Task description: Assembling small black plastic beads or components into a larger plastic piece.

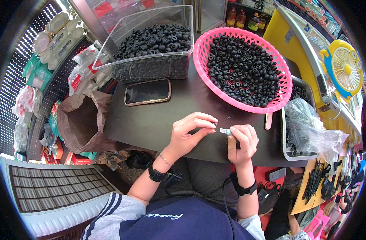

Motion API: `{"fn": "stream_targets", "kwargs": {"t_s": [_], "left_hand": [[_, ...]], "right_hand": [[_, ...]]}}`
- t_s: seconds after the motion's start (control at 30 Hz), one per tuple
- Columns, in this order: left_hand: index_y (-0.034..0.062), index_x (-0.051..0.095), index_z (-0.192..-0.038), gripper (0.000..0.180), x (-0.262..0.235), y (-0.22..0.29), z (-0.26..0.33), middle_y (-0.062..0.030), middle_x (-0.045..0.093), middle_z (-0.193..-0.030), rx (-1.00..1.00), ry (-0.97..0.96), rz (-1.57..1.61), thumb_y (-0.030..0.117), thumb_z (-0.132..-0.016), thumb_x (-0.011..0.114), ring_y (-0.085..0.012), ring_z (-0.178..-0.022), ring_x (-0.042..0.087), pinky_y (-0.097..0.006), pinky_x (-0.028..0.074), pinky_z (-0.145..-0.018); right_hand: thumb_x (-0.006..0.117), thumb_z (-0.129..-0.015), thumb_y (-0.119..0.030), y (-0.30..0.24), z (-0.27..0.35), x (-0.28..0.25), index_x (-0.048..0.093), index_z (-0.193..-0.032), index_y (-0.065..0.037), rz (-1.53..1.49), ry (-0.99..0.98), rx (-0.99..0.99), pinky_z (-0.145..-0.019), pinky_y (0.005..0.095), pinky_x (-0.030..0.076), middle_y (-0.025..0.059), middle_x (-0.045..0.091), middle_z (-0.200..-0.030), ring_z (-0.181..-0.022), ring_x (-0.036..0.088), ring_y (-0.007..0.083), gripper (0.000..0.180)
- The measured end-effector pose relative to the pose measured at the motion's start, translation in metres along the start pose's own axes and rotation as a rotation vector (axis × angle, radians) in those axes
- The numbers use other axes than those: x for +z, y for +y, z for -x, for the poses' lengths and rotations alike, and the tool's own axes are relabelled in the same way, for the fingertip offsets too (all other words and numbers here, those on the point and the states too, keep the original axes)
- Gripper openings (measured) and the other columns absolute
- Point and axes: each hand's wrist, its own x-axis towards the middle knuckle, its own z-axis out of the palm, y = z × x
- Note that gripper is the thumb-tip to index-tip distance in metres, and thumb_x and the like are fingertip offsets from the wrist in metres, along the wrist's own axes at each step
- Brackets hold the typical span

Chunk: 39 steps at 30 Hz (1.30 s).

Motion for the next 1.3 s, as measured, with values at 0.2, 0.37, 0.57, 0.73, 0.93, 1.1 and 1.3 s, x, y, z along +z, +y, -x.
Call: {"fn": "stream_targets", "kwargs": {"t_s": [0.2,0.37,0.57,0.73,0.93,1.1,1.3], "left_hand": [[0.002,0.067,-0.09,0.018,0.002,-0.002,0.003,-0.0104,0.068,-0.098,-0.037,0.058,0.06,-0.001,-0.075,0.075,-0.0183,-0.086,0.068,-0.029,0.056,-0.074],[-0.0018,0.063,-0.093,0.024,0.004,0.003,0.003,-0.0099,0.061,-0.097,-0.111,0.108,0.137,-0.004,-0.074,0.077,-0.0137,-0.085,0.066,-0.025,0.059,-0.071],[-0.0013,0.062,-0.09,0.023,0.002,-0.004,0.008,-0.0105,0.061,-0.098,-0.138,0.106,0.185,-0.003,-0.073,0.078,-0.0143,-0.083,0.066,-0.025,0.058,-0.07],[-0.0013,0.059,-0.09,0.024,0.0,-0.003,0.005,-0.0154,0.062,-0.103,-0.092,-0.008,0.13,-0.008,-0.073,0.075,-0.0192,-0.084,0.067,-0.028,0.058,-0.071],[0.0012,0.059,-0.089,0.023,-0.002,-0.002,0.008,-0.0147,0.069,-0.096,-0.164,-0.056,0.078,-0.002,-0.074,0.077,-0.0155,-0.083,0.067,-0.024,0.054,-0.067],[0.0008,0.058,-0.088,0.024,-0.001,-0.004,0.01,-0.0153,0.069,-0.097,-0.156,-0.056,0.084,-0.002,-0.074,0.078,-0.0165,-0.084,0.067,-0.027,0.056,-0.07],[-0.0013,0.059,-0.092,0.025,0.003,0.004,0.005,-0.0173,0.068,-0.099,-0.146,-0.043,0.16,-0.005,-0.075,0.076,-0.0192,-0.087,0.068,-0.031,0.058,-0.077]], "right_hand": [[0.068,-0.075,-0.004,-0.001,-0.002,0.001,0.06,-0.099,-0.002,-0.034,-0.059,0.008,-0.058,0.0355,0.044,0.0108,0.063,-0.082,-0.066,0.059,0.0274,0.025],[0.068,-0.072,-0.003,0.0,-0.001,0.002,0.061,-0.097,-0.002,-0.058,-0.09,0.002,-0.057,0.0353,0.043,0.0107,0.063,-0.081,-0.065,0.058,0.0273,0.025],[0.069,-0.073,-0.003,0.0,-0.001,0.002,0.061,-0.096,-0.002,-0.061,-0.095,0.0,-0.057,0.0354,0.044,0.0108,0.063,-0.081,-0.065,0.058,0.0272,0.025],[0.069,-0.073,-0.003,0.0,-0.002,0.002,0.061,-0.097,-0.002,-0.06,-0.096,-0.001,-0.057,0.0353,0.044,0.0105,0.063,-0.081,-0.065,0.058,0.0268,0.025],[0.068,-0.069,-0.003,0.0,-0.003,0.001,0.064,-0.093,-0.001,-0.062,-0.109,-0.016,-0.057,0.0351,0.044,0.01,0.063,-0.079,-0.064,0.058,0.0263,0.025],[0.067,-0.066,-0.003,-0.002,-0.004,0.002,0.065,-0.092,0.0,-0.072,-0.121,-0.019,-0.057,0.0352,0.044,0.0102,0.063,-0.078,-0.064,0.058,0.0264,0.026],[0.067,-0.066,-0.003,0.001,-0.001,0.0,0.064,-0.094,-0.001,-0.024,-0.092,-0.006,-0.057,0.0351,0.044,0.0099,0.063,-0.079,-0.065,0.058,0.0265,0.028]]}}
